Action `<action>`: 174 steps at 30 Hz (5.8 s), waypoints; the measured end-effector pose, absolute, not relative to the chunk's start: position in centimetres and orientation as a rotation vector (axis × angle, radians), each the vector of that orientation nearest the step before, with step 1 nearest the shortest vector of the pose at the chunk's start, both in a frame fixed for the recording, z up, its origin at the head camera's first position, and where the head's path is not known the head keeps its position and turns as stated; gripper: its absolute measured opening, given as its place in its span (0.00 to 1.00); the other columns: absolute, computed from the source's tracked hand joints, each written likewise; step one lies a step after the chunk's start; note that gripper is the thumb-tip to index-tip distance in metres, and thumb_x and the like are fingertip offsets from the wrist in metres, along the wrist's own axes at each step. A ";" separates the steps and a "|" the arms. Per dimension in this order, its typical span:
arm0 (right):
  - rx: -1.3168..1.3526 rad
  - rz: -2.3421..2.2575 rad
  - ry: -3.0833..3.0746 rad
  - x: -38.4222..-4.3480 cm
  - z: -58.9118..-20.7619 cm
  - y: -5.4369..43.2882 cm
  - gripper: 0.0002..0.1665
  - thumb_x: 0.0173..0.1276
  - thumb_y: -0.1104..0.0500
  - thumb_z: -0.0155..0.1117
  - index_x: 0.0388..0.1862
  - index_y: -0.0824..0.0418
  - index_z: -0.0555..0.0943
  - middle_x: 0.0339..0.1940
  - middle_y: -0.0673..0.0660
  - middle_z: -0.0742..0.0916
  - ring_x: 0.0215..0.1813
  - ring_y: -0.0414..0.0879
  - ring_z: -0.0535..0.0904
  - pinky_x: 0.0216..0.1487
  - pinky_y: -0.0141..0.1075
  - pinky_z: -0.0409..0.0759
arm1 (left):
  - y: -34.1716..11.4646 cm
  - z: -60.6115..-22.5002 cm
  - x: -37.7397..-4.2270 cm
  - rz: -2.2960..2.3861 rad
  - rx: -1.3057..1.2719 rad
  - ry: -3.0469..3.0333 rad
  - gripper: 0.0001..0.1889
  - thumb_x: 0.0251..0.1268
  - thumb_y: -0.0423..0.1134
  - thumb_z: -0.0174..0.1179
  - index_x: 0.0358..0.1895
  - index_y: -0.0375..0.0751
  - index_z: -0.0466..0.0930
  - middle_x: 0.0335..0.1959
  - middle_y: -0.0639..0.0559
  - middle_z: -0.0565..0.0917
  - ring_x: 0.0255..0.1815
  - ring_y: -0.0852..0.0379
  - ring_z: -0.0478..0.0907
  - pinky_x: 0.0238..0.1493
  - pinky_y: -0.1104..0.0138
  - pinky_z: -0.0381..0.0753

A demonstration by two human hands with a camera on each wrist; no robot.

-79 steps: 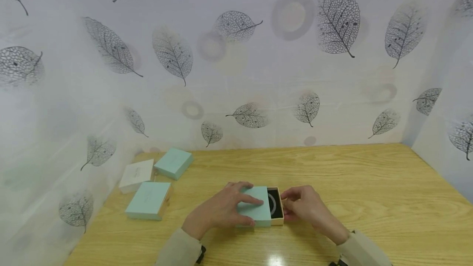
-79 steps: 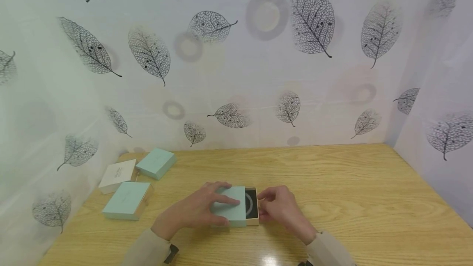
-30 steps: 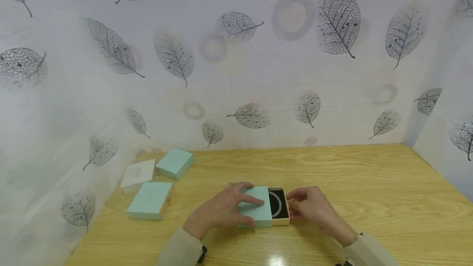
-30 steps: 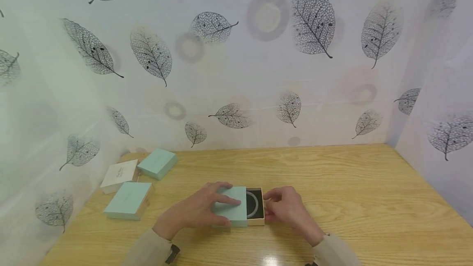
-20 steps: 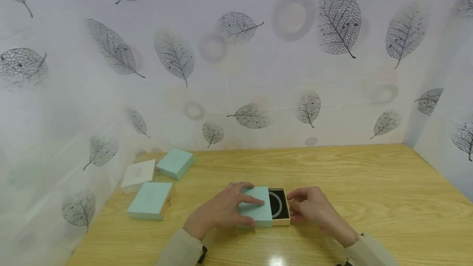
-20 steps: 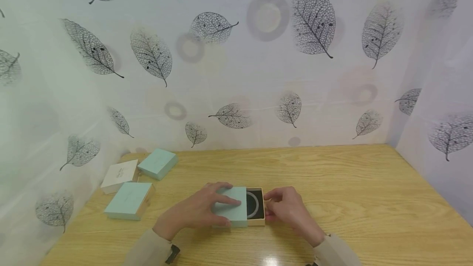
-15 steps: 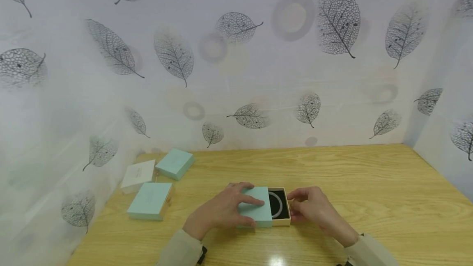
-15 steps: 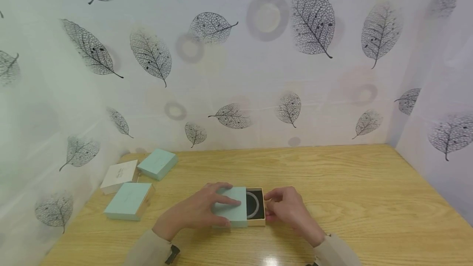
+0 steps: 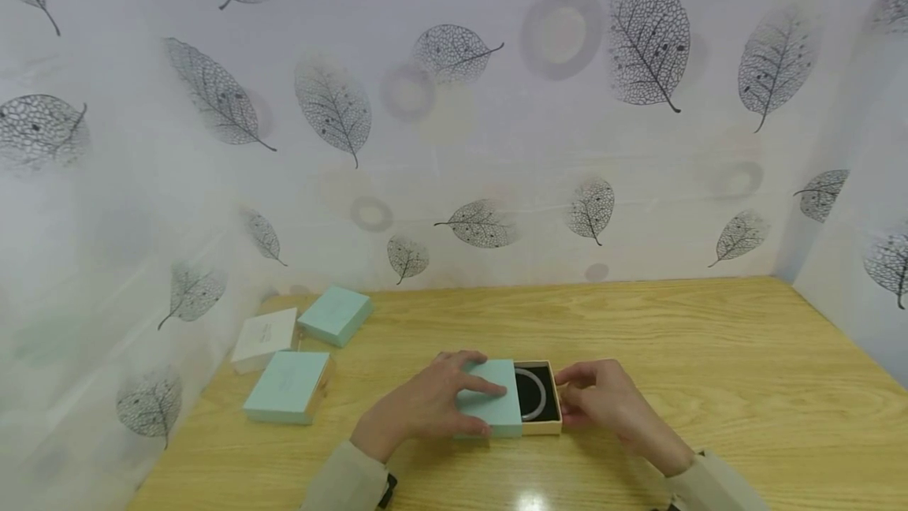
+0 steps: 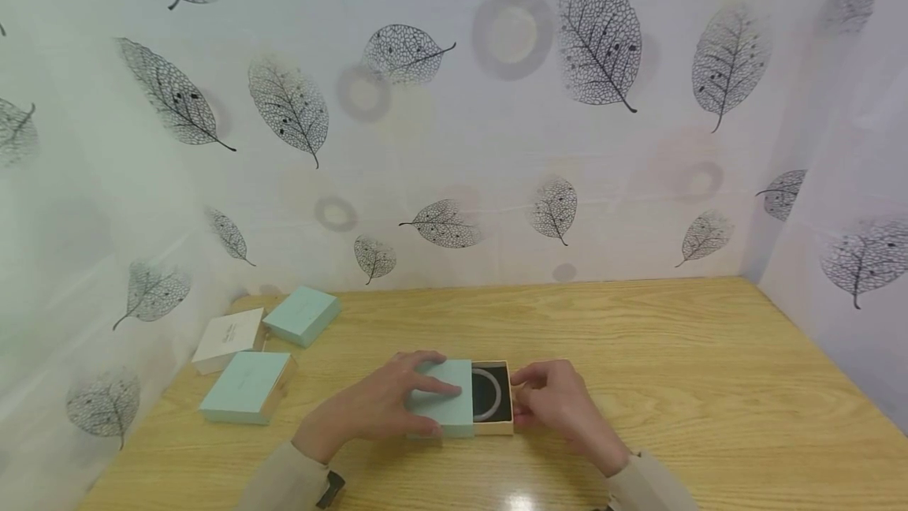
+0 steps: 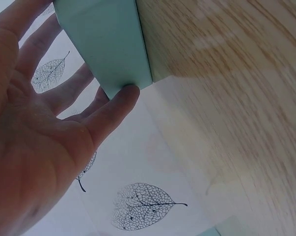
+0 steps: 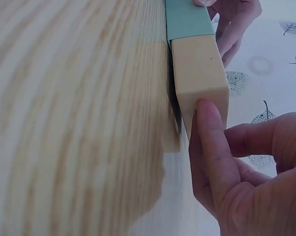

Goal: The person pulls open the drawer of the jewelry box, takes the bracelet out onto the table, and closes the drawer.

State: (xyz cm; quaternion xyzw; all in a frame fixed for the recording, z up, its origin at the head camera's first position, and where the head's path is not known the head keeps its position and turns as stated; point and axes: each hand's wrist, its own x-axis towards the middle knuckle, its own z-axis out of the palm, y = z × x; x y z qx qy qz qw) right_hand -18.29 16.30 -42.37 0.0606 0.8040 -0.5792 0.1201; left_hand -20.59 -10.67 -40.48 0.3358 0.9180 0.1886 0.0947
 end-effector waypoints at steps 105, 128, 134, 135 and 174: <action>0.145 -1.592 2.465 -17.6 -42.5 20.3 0.17 0.71 0.68 0.57 0.54 0.74 0.82 0.41 0.61 0.90 0.35 0.49 0.88 0.35 0.41 0.90 | -10.9 -40.9 -20.5 0.585 1.024 2.720 0.26 0.58 0.56 0.74 0.62 0.65 0.84 0.75 0.48 0.71 0.73 0.43 0.68 0.72 0.48 0.72; -0.372 -0.775 3.095 -19.1 -40.6 17.3 0.05 0.63 0.57 0.74 0.32 0.58 0.90 0.22 0.48 0.78 0.23 0.40 0.68 0.23 0.30 0.66 | -10.9 -40.5 -20.7 0.574 0.969 2.696 0.27 0.59 0.56 0.73 0.63 0.68 0.82 0.77 0.50 0.68 0.76 0.44 0.66 0.75 0.48 0.70; -0.347 -0.691 3.077 -19.5 -40.8 17.0 0.07 0.63 0.57 0.74 0.28 0.60 0.88 0.26 0.51 0.82 0.22 0.39 0.72 0.22 0.30 0.70 | -10.9 -40.5 -20.8 0.564 0.959 2.681 0.27 0.59 0.57 0.73 0.64 0.69 0.81 0.78 0.52 0.67 0.77 0.45 0.65 0.76 0.48 0.69; -0.358 -0.672 3.087 -19.5 -40.9 16.9 0.07 0.62 0.57 0.74 0.27 0.59 0.88 0.27 0.51 0.83 0.23 0.39 0.72 0.22 0.31 0.71 | -10.9 -40.5 -20.9 0.568 0.957 2.677 0.27 0.59 0.57 0.73 0.64 0.69 0.81 0.78 0.52 0.67 0.77 0.45 0.64 0.76 0.47 0.69; -0.114 -1.262 2.870 -18.5 -39.9 18.5 0.11 0.66 0.65 0.68 0.46 0.67 0.87 0.38 0.60 0.92 0.29 0.41 0.87 0.28 0.30 0.84 | -11.1 -40.6 -20.9 0.637 0.954 2.660 0.26 0.57 0.54 0.75 0.62 0.67 0.84 0.77 0.53 0.68 0.77 0.46 0.64 0.76 0.48 0.69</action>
